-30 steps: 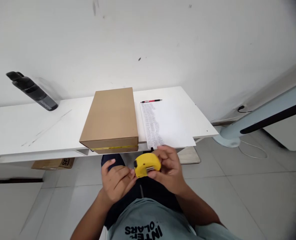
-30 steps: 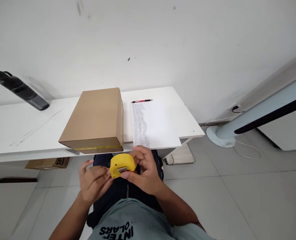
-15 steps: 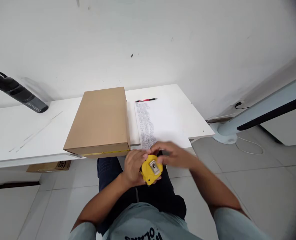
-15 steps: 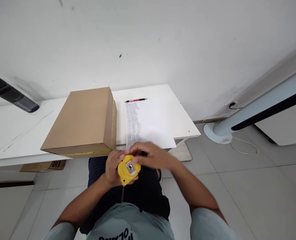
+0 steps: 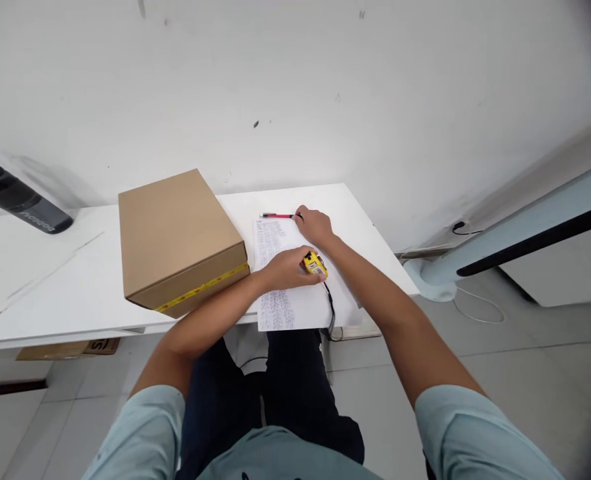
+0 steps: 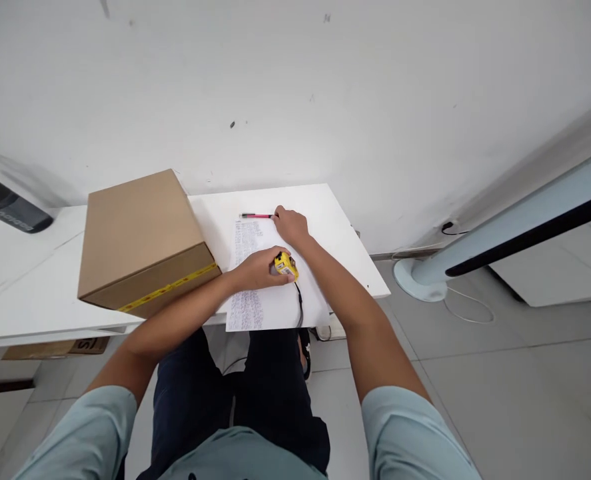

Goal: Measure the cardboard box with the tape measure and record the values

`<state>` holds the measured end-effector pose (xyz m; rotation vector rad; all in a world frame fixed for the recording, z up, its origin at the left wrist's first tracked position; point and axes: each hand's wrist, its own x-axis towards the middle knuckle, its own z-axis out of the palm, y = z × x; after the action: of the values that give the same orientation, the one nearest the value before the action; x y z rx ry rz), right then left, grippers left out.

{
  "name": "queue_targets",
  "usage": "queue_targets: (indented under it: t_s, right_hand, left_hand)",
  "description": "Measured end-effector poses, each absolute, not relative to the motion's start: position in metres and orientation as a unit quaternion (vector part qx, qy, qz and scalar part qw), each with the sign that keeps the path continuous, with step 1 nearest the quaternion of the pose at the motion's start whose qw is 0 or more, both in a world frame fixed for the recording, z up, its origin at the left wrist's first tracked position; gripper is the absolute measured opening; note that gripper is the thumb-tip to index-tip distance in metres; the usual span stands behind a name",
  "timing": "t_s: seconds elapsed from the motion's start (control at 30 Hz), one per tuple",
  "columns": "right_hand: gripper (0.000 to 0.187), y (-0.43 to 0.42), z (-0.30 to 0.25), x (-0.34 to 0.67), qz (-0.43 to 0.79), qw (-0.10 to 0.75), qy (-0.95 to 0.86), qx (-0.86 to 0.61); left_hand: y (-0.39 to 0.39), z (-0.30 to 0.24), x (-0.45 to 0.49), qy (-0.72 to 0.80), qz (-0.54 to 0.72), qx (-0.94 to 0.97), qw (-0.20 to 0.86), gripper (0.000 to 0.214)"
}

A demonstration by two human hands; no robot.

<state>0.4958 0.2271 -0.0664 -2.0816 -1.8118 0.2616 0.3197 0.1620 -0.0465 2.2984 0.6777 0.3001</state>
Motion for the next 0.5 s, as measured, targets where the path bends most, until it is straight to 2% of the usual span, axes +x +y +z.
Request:
queue_targets:
  t_s: [0.17, 0.2, 0.27, 0.33, 0.37, 0.43, 0.5]
  right_hand:
    - [0.035, 0.221, -0.072, 0.495, 0.079, 0.239, -0.619, -0.744]
    - [0.038, 0.222, -0.073, 0.495, 0.092, 0.280, -0.606, -0.739]
    - [0.041, 0.223, -0.073, 0.495, 0.166, 0.424, -0.546, -0.704]
    - [0.039, 0.223, -0.072, 0.495, 0.261, 0.573, -0.459, -0.626]
    - [0.039, 0.222, -0.071, 0.494, 0.297, 0.618, -0.430, -0.587]
    - [0.041, 0.218, -0.068, 0.492, 0.323, 0.633, -0.437, -0.552]
    - [0.042, 0.212, -0.068, 0.487, 0.314, 0.591, -0.479, -0.568]
  left_hand:
    - [0.165, -0.060, 0.317, 0.227, 0.138, 0.903, 0.336, 0.063]
    - [0.165, -0.061, 0.317, 0.230, 0.142, 0.902, 0.337, 0.065]
    - [0.166, -0.064, 0.318, 0.232, 0.149, 0.898, 0.343, 0.069]
    - [0.168, -0.064, 0.317, 0.228, 0.162, 0.896, 0.344, 0.072]
    - [0.169, -0.064, 0.316, 0.226, 0.171, 0.895, 0.344, 0.073]
    - [0.170, -0.064, 0.314, 0.226, 0.192, 0.890, 0.345, 0.072]
    - [0.170, -0.064, 0.313, 0.218, 0.205, 0.889, 0.347, 0.073]
